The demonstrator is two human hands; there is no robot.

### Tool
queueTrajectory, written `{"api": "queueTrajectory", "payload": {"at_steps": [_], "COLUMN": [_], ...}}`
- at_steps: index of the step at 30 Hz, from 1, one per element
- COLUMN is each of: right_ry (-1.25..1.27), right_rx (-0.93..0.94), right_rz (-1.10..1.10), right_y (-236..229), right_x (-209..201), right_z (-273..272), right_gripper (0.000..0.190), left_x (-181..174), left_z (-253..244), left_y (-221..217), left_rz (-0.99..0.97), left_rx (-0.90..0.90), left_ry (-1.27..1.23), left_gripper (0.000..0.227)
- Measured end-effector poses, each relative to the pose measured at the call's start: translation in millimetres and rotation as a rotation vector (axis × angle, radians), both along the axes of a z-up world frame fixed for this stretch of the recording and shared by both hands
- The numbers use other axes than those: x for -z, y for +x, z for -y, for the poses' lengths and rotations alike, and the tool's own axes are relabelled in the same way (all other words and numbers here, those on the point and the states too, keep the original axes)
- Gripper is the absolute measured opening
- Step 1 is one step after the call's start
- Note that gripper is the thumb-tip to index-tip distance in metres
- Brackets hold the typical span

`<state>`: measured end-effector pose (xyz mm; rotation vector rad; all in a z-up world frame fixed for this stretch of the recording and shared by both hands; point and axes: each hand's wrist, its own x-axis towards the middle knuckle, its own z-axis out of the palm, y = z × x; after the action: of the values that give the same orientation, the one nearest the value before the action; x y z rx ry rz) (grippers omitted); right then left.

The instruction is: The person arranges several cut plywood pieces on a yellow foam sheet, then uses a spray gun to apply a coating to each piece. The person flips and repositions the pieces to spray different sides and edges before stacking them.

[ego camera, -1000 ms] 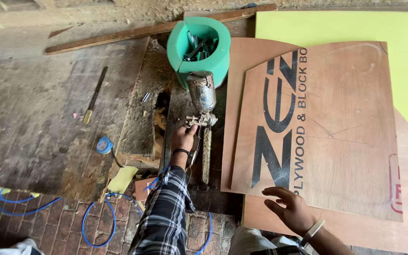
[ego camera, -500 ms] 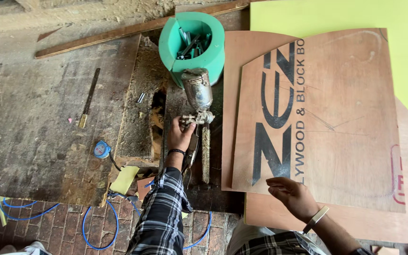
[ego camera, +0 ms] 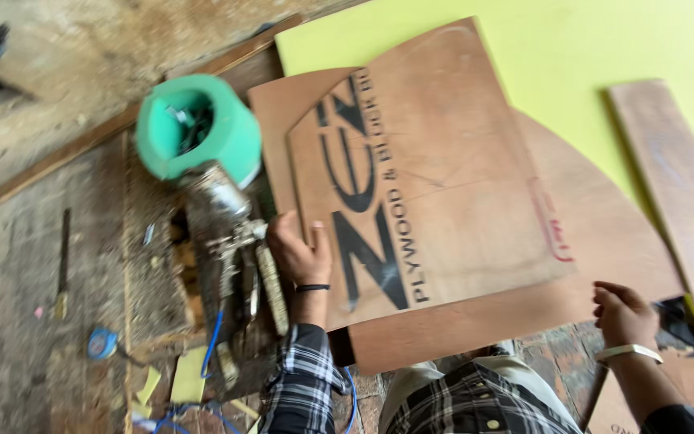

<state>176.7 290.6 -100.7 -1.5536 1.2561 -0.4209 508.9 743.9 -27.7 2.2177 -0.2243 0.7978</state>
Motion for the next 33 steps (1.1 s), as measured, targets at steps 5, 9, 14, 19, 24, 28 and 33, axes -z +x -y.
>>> {"api": "queueTrajectory", "payload": {"at_steps": [5, 9, 14, 19, 24, 28, 33], "right_ry": [0.068, 0.373, 0.673, 0.806, 0.926, 1.017, 1.087], "right_rx": [0.461, 0.439, 0.311, 0.118, -0.119, -0.199, -0.261], "right_rz": [0.154, 0.433, 0.703, 0.648, 0.689, 0.646, 0.583], "right_y": [-98, -145, -175, -186, -163, -156, -151], "right_x": [29, 47, 62, 40, -1, -15, -19], "right_z": [103, 185, 257, 247, 242, 236, 232], "right_gripper": [0.019, 0.029, 0.027, 0.018, 0.017, 0.019, 0.020], "left_x": [-19, -30, -41, -74, -102, -116, -122], "left_z": [164, 279, 415, 515, 597, 641, 666], "left_y": [-63, -118, -189, -285, -382, -399, -403], "left_rz": [0.007, -0.161, -0.338, -0.083, 0.094, 0.176, 0.178], "left_rx": [0.527, 0.727, 0.763, 1.115, 1.344, 1.246, 1.138], "left_ry": [0.016, -0.015, -0.042, 0.233, 0.335, 0.354, 0.715], "left_gripper": [0.038, 0.020, 0.011, 0.007, 0.017, 0.037, 0.008]}}
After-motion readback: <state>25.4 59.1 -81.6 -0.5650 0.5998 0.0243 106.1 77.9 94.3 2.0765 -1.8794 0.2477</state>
